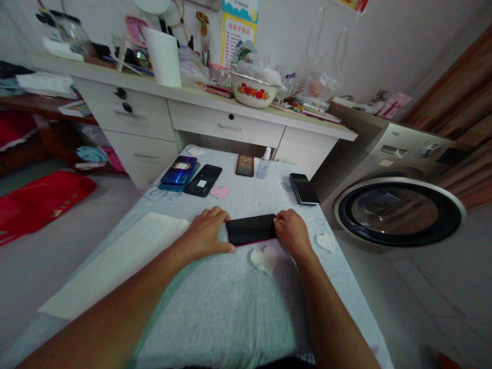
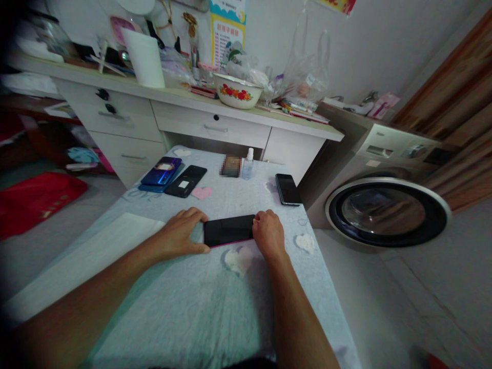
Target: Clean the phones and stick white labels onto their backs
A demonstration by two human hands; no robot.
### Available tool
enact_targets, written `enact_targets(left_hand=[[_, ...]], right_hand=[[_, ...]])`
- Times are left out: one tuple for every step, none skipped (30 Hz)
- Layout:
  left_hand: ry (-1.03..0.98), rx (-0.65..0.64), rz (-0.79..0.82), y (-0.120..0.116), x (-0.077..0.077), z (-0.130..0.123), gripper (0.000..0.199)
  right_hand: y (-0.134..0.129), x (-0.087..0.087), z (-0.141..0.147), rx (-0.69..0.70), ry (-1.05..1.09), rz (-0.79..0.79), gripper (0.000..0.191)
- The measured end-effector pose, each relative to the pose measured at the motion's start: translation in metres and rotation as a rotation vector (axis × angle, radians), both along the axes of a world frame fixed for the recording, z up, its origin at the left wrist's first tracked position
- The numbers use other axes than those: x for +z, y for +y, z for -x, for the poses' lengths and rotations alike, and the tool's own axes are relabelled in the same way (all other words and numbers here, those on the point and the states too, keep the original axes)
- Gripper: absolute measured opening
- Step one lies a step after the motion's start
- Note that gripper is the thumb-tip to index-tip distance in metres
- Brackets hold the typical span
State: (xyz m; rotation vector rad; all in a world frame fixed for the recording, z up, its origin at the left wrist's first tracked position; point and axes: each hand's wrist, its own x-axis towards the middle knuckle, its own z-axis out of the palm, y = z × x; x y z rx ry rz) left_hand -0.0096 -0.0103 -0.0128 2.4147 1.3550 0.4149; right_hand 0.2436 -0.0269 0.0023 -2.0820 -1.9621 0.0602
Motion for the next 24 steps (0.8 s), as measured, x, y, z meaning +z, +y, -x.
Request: enact_targets(left_hand=[[-0.002, 0.001, -0.001, 0.000, 0.000, 0.000, 0.061], [-0.004, 0.001, -0.001, 0.000, 0.000, 0.000, 0.061], [-0.005, 0.001, -0.003, 0.000, 0.000, 0.000, 0.061], [-0.005, 0.002, -0.003, 0.000, 0.000, 0.000, 0.061], [-0.002, 0.004, -0.001, 0.000, 0.000, 0.000, 0.061], [0.002, 0.006, 0.002, 0.000, 0.000, -0.001, 0.061], [0.006, 0.009, 0.005, 0.000, 0.001, -0.001, 0.060], [0.010, 0.011, 0.007, -0.001, 0.001, -0.001, 0.060], [0.013, 0.010, 0.008, -0.001, 0.001, -0.001, 0.060], [0.014, 0.009, 0.009, -0.001, 0.001, -0.001, 0.060], [0.013, 0.007, 0.007, -0.001, 0.001, -0.001, 0.060], [0.011, 0.005, 0.005, -0.001, 0.001, -0.001, 0.060], [0.010, 0.002, 0.004, -0.001, 0.001, -0.001, 0.060], [0.009, 0.001, 0.004, -0.001, 0.001, -0.001, 0.060], [0.009, 0.000, 0.003, -0.001, 0.001, -0.001, 0.061], [0.009, 0.000, 0.004, -0.001, 0.001, -0.001, 0.061], [0.009, 0.001, 0.006, -0.001, 0.002, -0.001, 0.061], [0.009, 0.003, 0.007, -0.001, 0.002, -0.001, 0.061], [0.009, 0.004, 0.008, 0.000, 0.002, -0.001, 0.061], [0.009, 0.006, 0.010, 0.000, 0.002, -0.001, 0.061], [0.009, 0.006, 0.009, 0.000, 0.002, -0.001, 0.061], [0.008, 0.005, 0.008, 0.000, 0.002, -0.001, 0.061], [0.006, 0.003, 0.006, 0.000, 0.002, -0.001, 0.060], [0.004, 0.002, 0.005, 0.000, 0.002, -0.001, 0.059]], right_hand=[[0.000, 0.000, 0.000, 0.002, 0.002, 0.001, 0.017], [-0.001, 0.000, 0.000, 0.007, 0.003, 0.001, 0.016], [-0.001, 0.000, 0.000, 0.011, 0.003, 0.002, 0.016], [-0.001, 0.000, 0.000, 0.016, 0.003, 0.004, 0.015], [-0.001, -0.001, 0.001, 0.018, 0.005, 0.006, 0.015], [-0.001, -0.001, 0.001, 0.020, 0.009, 0.006, 0.014], [-0.001, -0.001, 0.001, 0.024, 0.015, 0.005, 0.014], [-0.002, -0.002, 0.002, 0.031, 0.023, 0.002, 0.013], [-0.002, -0.002, 0.002, 0.041, 0.030, -0.002, 0.013], [-0.002, -0.002, 0.003, 0.054, 0.036, -0.007, 0.013], [-0.002, -0.002, 0.004, 0.067, 0.039, -0.009, 0.014], [-0.002, -0.002, 0.004, 0.079, 0.040, -0.008, 0.014], [-0.002, -0.002, 0.005, 0.088, 0.040, -0.003, 0.014], [-0.002, -0.001, 0.006, 0.096, 0.042, 0.005, 0.014], [-0.002, -0.001, 0.006, 0.103, 0.044, 0.012, 0.014], [-0.002, -0.001, 0.007, 0.109, 0.047, 0.019, 0.014], [-0.002, -0.001, 0.008, 0.115, 0.051, 0.024, 0.014], [-0.002, -0.001, 0.009, 0.120, 0.054, 0.025, 0.014], [-0.002, -0.001, 0.010, 0.125, 0.056, 0.025, 0.014], [-0.002, -0.001, 0.010, 0.131, 0.058, 0.022, 0.014], [-0.002, -0.001, 0.011, 0.138, 0.059, 0.021, 0.014], [-0.002, -0.001, 0.011, 0.147, 0.061, 0.020, 0.014], [-0.003, -0.001, 0.012, 0.158, 0.065, 0.019, 0.014], [-0.003, -0.001, 0.012, 0.168, 0.070, 0.018, 0.014]])
